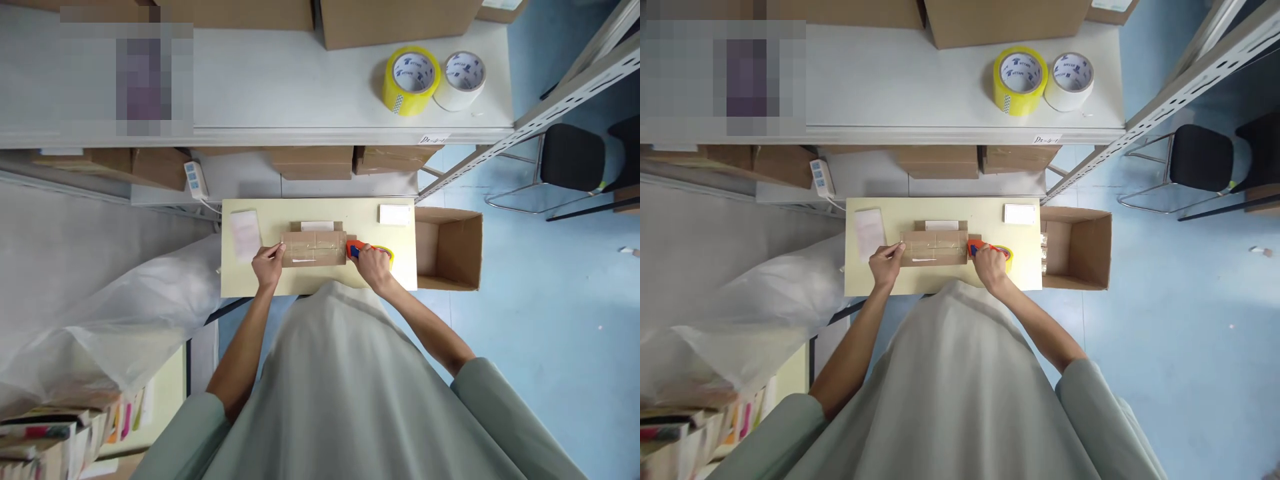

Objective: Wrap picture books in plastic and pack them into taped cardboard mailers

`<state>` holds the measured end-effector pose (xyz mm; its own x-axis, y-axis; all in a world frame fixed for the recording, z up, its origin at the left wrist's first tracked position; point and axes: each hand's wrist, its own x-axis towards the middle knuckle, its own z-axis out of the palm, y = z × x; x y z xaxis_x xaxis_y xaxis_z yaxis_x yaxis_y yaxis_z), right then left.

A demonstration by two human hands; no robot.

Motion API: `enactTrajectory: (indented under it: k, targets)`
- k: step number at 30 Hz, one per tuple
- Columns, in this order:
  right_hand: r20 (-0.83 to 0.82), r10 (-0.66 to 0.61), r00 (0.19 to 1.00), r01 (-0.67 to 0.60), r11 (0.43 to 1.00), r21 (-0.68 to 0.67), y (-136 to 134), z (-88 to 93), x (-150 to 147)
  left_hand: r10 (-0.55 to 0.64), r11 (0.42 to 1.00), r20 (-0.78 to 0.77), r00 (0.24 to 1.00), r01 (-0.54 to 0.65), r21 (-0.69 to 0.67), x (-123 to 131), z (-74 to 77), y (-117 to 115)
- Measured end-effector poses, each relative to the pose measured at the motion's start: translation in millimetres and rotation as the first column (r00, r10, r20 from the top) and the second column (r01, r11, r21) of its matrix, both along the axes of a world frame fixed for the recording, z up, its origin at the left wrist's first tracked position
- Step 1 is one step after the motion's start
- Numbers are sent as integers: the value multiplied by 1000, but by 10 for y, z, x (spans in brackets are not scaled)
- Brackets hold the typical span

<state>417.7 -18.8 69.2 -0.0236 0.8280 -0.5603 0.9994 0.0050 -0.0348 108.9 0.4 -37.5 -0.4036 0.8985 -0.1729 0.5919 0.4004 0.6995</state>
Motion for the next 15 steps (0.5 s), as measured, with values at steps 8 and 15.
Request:
enactTrajectory:
  k: [8, 15]
  targets:
    - [53, -171, 984, 171, 985, 19, -33, -161, -188, -69, 997, 69, 995, 70, -16, -154, -136, 41]
    - [120, -170, 978, 164, 985, 59, 207, -190, -330, -135, 991, 90, 987, 136, -2, -282, -207, 144]
